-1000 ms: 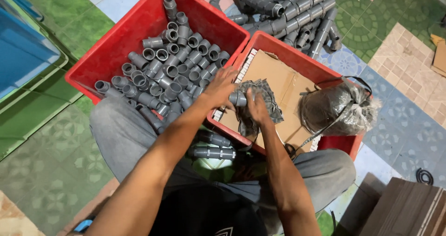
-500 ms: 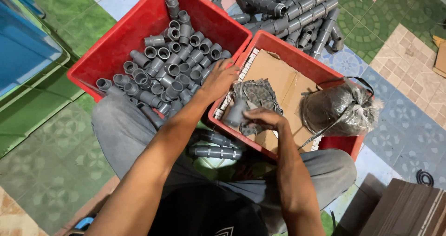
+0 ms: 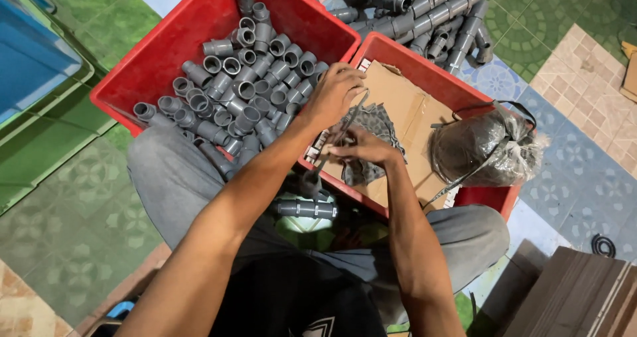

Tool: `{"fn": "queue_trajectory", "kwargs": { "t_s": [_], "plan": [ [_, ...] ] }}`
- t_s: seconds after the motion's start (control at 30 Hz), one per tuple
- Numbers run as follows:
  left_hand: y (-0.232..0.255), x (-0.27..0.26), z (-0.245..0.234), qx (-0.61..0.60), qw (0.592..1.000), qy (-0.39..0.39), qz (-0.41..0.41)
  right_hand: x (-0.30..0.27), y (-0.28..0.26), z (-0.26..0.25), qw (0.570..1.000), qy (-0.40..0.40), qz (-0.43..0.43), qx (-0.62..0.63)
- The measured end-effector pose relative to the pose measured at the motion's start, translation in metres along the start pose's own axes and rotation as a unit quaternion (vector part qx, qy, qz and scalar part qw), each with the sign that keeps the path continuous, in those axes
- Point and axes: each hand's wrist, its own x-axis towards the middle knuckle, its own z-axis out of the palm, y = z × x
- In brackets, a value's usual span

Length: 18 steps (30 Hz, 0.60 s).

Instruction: Assembling a complex structure of PVC pipes by manually attaching various fittings and connectors.

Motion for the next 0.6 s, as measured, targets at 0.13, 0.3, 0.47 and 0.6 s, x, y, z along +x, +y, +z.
{"fn": "queue_trajectory", "kwargs": {
  "t_s": [0.13, 0.3, 0.47, 0.6],
  "plan": [
    [-0.037, -0.003, 0.016, -0.024, 0.998, -0.046, 0.036, -0.038, -0.059, 0.036, 0.995, -0.056, 0.065, 0.047],
    [-0.084, -0.047, 0.036, 0.040, 0.989, -0.135, -0.036, -0.047, -0.058, 0.029, 0.977, 0.176, 0.117, 0.036],
    [-0.105, -0.073, 0.020, 0.106, 0.929, -0.320, -0.151, 0.007, 0.057, -0.018, 0.952, 0.289, 0.091, 0.036],
    [-0.094, -0.077, 0.006, 0.165, 0.913, -0.360, -0.096, -0.025, 0.012, 0.017, 0.942, 0.207, 0.173, -0.199]
  ]
}}
